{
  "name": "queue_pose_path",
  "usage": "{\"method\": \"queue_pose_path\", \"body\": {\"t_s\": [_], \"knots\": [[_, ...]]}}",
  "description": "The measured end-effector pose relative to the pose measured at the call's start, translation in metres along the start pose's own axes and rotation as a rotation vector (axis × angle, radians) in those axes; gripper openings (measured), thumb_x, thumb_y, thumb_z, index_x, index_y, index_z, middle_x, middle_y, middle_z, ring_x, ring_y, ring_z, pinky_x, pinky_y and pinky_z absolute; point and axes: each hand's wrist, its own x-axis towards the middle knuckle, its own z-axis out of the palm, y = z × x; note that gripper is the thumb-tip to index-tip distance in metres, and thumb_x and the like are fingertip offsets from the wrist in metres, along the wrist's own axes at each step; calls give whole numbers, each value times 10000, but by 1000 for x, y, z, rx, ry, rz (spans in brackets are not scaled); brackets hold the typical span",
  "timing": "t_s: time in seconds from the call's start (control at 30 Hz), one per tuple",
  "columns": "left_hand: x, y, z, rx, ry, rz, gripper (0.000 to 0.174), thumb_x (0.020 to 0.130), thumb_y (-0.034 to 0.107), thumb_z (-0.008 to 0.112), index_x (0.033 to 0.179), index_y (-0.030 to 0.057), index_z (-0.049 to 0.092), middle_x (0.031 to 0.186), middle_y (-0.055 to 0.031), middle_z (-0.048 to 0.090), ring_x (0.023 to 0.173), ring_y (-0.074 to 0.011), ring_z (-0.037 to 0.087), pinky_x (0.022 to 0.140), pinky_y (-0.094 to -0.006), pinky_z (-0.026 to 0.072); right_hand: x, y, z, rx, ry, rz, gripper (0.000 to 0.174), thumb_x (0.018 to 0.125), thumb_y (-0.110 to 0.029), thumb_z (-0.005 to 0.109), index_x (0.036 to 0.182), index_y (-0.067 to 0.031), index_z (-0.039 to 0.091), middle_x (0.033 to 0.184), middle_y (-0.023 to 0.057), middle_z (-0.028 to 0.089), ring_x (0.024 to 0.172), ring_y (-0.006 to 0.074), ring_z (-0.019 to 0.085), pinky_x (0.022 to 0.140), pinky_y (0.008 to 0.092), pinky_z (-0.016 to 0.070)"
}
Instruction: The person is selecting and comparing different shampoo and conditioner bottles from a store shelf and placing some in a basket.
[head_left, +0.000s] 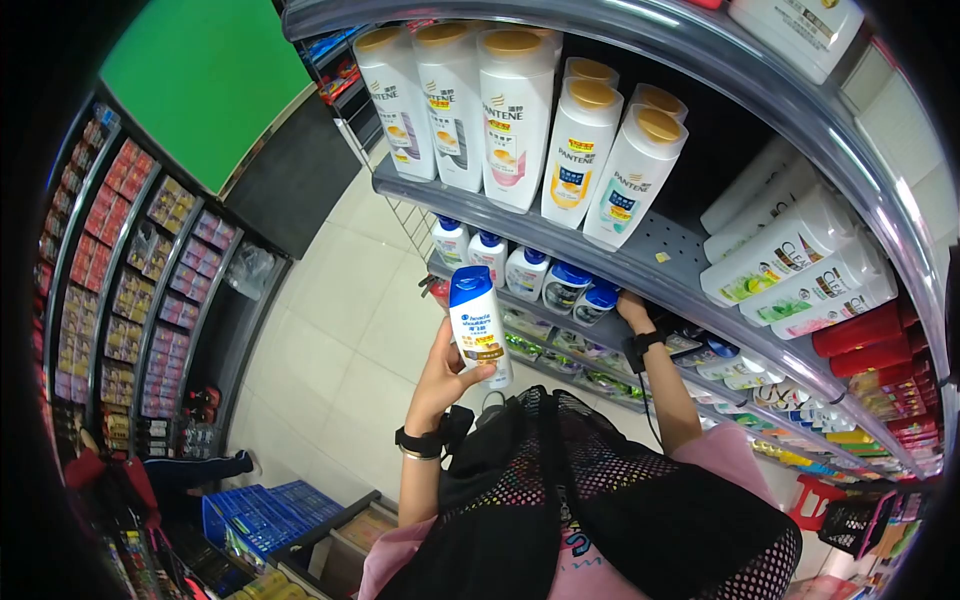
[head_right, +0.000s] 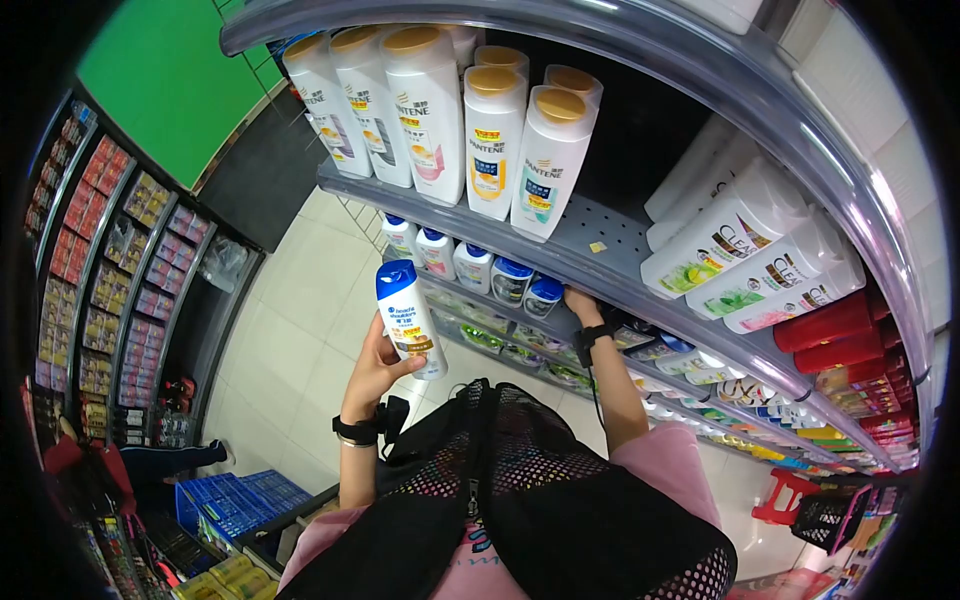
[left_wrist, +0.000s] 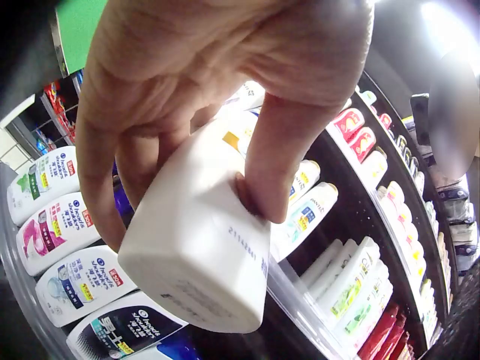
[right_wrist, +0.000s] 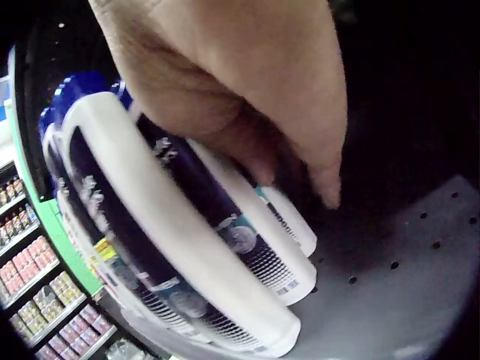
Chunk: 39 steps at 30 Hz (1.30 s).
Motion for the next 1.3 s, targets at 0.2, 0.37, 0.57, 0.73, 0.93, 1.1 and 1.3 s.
{"method": "queue_pose_path", "body": {"t_s": [0.2, 0.37, 0.57, 0.73, 0.93, 1.1, 1.3], "knots": [[25, -20, 7, 251, -111, 30, 688, 694, -90, 697, 1280, 62, 370, 1116, -73, 574, 1077, -171, 545, 926, -327, 426, -93, -62, -28, 608, 450, 209, 292, 886, -63, 539, 1165, 12, 499, 1130, 175, 595, 1035, 262, 591, 872, 310, 447], [47, -44, 26, 355, -319, 108, 586, 708, -54, 686, 1216, 54, 415, 1097, -123, 586, 1077, -235, 560, 887, -342, 433, -159, -114, -77, 843, 192, 51, 346, 854, -94, 619, 1172, -21, 503, 1073, 130, 622, 1009, 195, 593, 872, 309, 457], [79, -85, 61, 471, -628, 159, 563, 722, 13, 689, 1208, 74, 412, 1086, -174, 596, 1047, -342, 574, 839, -378, 441, -170, -164, -118, 803, 120, -70, 396, 805, -47, 657, 1161, -2, 490, 1035, 121, 629, 994, 206, 602, 872, 336, 468], [93, -100, 94, 497, -657, 167, 547, 736, 46, 688, 1207, 61, 410, 1046, -200, 600, 1035, -374, 566, 805, -393, 444, -173, -134, -94, 784, 216, 38, 355, 835, -15, 593, 1154, 9, 440, 973, 161, 629, 963, 247, 623, 817, 348, 476], [111, -127, 91, 535, -672, 128, 406, 860, -8, 538, 1239, 62, 409, 1093, -166, 614, 1073, -286, 583, 882, -347, 473, -162, -125, -94, 536, 408, 84, 390, 851, 20, 512, 1214, 22, 367, 1047, 265, 559, 995, 431, 547, 820, 417, 444], [109, -122, 68, 487, -759, 25, 367, 874, -29, 506, 1222, 66, 443, 1018, -156, 643, 995, -238, 617, 834, -317, 485, -131, -93, -77, 392, 440, -16, 443, 845, 32, 496, 1254, 50, 328, 1127, 297, 493, 1054, 483, 466, 862, 436, 412], [99, -111, 40, 517, -696, -34, 307, 897, -28, 459, 1194, 46, 478, 989, -122, 655, 964, -178, 620, 846, -279, 469, -113, -63, -60, 496, 251, 20, 484, 828, 73, 465, 1279, 15, 298, 1078, 285, 521, 1013, 420, 531, 821, 399, 453]]}}
